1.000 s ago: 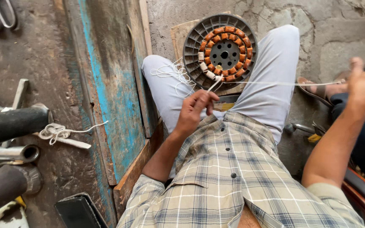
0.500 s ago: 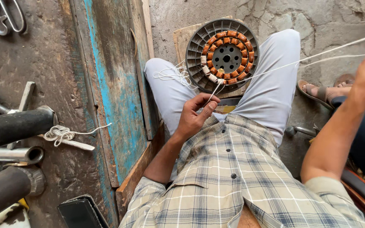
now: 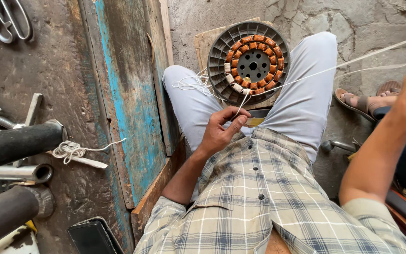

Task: The person sits on the ground with a motor stator on their lap and ties white cord around the copper windings, looping and knotting the string by hand to secure the coils, working around the stator and pulling the cord tight.

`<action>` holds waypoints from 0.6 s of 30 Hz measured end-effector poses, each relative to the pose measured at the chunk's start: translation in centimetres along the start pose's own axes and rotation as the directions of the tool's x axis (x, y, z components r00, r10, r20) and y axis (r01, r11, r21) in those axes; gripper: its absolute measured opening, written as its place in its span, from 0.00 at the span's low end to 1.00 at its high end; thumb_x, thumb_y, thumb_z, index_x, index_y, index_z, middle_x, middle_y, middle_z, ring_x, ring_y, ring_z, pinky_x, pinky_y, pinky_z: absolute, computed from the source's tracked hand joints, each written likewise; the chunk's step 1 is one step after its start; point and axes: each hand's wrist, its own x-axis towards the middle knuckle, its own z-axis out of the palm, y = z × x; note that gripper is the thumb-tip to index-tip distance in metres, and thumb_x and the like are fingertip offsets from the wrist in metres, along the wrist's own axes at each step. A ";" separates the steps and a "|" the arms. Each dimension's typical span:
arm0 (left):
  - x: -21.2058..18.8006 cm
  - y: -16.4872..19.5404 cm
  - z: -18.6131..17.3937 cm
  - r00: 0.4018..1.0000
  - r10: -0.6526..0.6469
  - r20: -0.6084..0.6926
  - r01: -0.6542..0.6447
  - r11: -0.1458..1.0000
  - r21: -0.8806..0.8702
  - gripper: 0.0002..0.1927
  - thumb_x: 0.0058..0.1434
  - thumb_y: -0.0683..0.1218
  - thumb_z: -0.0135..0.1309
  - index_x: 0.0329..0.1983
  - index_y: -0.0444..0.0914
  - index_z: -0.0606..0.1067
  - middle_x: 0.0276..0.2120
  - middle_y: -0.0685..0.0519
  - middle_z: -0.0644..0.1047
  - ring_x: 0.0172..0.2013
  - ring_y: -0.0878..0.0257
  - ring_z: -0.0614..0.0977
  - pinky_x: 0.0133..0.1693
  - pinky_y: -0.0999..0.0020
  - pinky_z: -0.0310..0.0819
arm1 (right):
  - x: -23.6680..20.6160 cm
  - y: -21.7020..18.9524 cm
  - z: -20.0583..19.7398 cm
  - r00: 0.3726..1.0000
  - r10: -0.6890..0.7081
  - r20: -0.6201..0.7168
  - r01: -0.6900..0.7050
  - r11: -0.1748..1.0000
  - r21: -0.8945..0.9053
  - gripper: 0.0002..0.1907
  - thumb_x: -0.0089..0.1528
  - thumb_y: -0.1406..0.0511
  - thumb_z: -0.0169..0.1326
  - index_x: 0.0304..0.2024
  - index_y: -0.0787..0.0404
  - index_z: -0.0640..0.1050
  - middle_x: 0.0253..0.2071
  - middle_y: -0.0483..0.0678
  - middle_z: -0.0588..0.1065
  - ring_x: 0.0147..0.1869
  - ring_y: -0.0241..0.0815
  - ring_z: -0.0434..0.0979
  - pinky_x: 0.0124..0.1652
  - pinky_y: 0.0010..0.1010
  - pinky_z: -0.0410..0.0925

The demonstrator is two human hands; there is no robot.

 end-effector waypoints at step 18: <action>0.9 0.4 0.1 0.999 0.036 -0.028 -0.035 0.999 0.034 0.12 0.74 0.48 0.54 0.50 0.34 0.78 0.31 0.58 0.75 0.30 0.74 0.71 0.32 0.77 0.64 | 2.1 -1.7 -0.1 0.996 -0.089 0.001 0.077 0.856 -0.512 0.19 0.63 0.58 0.63 0.53 0.59 0.77 0.50 0.53 0.78 0.57 0.49 0.78 0.64 0.45 0.67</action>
